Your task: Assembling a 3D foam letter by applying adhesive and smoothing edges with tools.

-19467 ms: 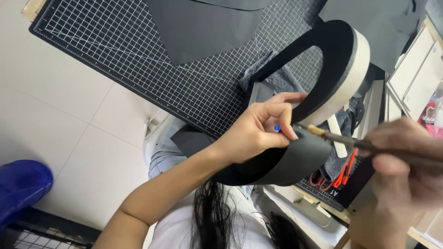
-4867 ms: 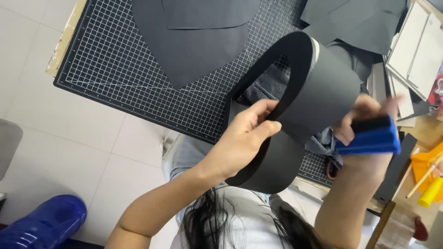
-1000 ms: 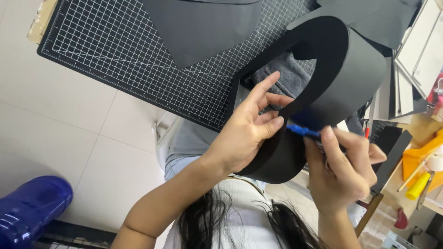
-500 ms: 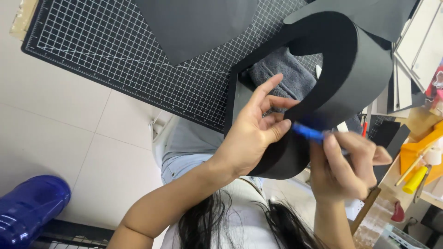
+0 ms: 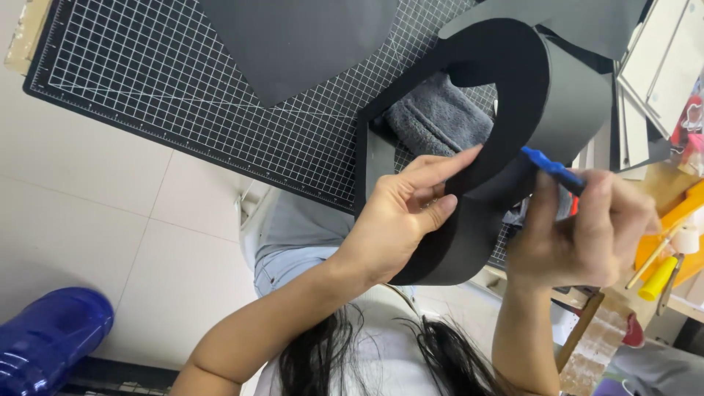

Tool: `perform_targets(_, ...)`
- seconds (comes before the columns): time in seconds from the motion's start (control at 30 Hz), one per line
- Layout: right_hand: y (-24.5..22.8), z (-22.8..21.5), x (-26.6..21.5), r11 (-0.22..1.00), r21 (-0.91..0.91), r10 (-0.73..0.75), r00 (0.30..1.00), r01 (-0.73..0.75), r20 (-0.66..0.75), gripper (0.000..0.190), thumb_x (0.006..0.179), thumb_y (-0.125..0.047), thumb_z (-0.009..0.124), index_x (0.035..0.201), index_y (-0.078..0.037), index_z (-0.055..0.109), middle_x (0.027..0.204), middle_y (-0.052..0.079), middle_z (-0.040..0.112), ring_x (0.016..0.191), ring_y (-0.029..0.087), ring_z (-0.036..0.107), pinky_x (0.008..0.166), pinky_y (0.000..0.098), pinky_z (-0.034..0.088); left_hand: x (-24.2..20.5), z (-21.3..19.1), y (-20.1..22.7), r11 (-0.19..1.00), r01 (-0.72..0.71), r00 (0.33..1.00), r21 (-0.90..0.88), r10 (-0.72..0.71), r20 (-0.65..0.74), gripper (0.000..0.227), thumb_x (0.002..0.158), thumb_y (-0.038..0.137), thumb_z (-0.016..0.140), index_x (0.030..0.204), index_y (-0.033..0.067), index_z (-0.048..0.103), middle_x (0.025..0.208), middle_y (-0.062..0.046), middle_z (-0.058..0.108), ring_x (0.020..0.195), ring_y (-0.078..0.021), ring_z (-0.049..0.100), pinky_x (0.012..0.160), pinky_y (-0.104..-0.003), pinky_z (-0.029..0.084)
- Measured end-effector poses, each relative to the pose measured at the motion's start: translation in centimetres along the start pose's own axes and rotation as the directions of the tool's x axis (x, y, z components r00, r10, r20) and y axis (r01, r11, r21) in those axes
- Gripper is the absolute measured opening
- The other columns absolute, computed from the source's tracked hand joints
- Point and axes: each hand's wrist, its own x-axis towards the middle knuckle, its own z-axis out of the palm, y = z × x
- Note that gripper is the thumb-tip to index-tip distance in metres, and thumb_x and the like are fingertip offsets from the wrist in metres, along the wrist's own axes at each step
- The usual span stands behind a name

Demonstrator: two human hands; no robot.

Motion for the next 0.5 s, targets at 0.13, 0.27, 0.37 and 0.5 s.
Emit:
perform_targets(0.13, -1.2, 0.5, -1.2, 0.999, 0.049, 0.001, 1.000, 0.000, -0.008, 0.015, 0.097, 0.003, 0.074, 0.109, 0.000, 0.066, 0.091, 0.023, 0.065, 0.075, 0.034, 0.058, 0.084, 0.0444, 0.038, 0.3, -0.1, 0.3, 0.996, -0.044, 0.999, 0.073, 0.045, -0.015, 0.048, 0.099, -0.008, 0.053, 0.143, 0.0105, 0.054, 0.133, -0.004, 0.052, 0.125, -0.0131, 0.055, 0.120, -0.024, 0.034)
perform_targets(0.27, 1.5, 0.2, -2.1, 0.993, 0.061, -0.099, 0.993, 0.102, -0.058, 0.037, 0.093, 0.018, 0.070, 0.119, -0.007, 0.064, 0.091, 0.020, 0.066, 0.076, 0.034, 0.059, 0.097, 0.0476, 0.033, 0.4, 0.0, 0.0, 0.995, -0.046, 0.999, 0.088, 0.046, -0.006, 0.047, 0.099, -0.008, 0.054, 0.143, 0.0090, 0.054, 0.131, -0.004, 0.051, 0.127, -0.0126, 0.053, 0.122, -0.023, 0.032)
perform_targets(0.37, 1.1, 0.2, 0.6, 0.992, 0.125, -0.018, 1.000, 0.016, 0.015, 0.058, 0.104, 0.012, 0.074, 0.149, -0.015, 0.049, 0.097, 0.025, 0.062, 0.083, 0.035, 0.051, 0.081, 0.0482, 0.040, 0.3, 0.2, 0.5, 0.999, -0.003, 1.000, 0.045, 0.003, -0.009, 0.047, 0.099, -0.008, 0.052, 0.144, 0.0072, 0.053, 0.132, -0.004, 0.052, 0.122, -0.0122, 0.056, 0.113, -0.022, 0.040)
perform_targets(0.5, 1.2, 0.4, -0.4, 0.985, 0.154, 0.080, 0.997, -0.077, -0.016, 0.054, 0.104, 0.006, 0.074, 0.147, -0.017, 0.052, 0.098, 0.024, 0.060, 0.086, 0.035, 0.048, 0.087, 0.0480, 0.041, 1.3, 0.7, 0.8, 0.989, 0.100, 0.992, -0.106, -0.108, -0.068, 0.040, 0.092, 0.004, 0.061, 0.132, 0.0032, 0.060, 0.123, -0.009, 0.064, 0.105, -0.0140, 0.061, 0.099, -0.027, 0.050)
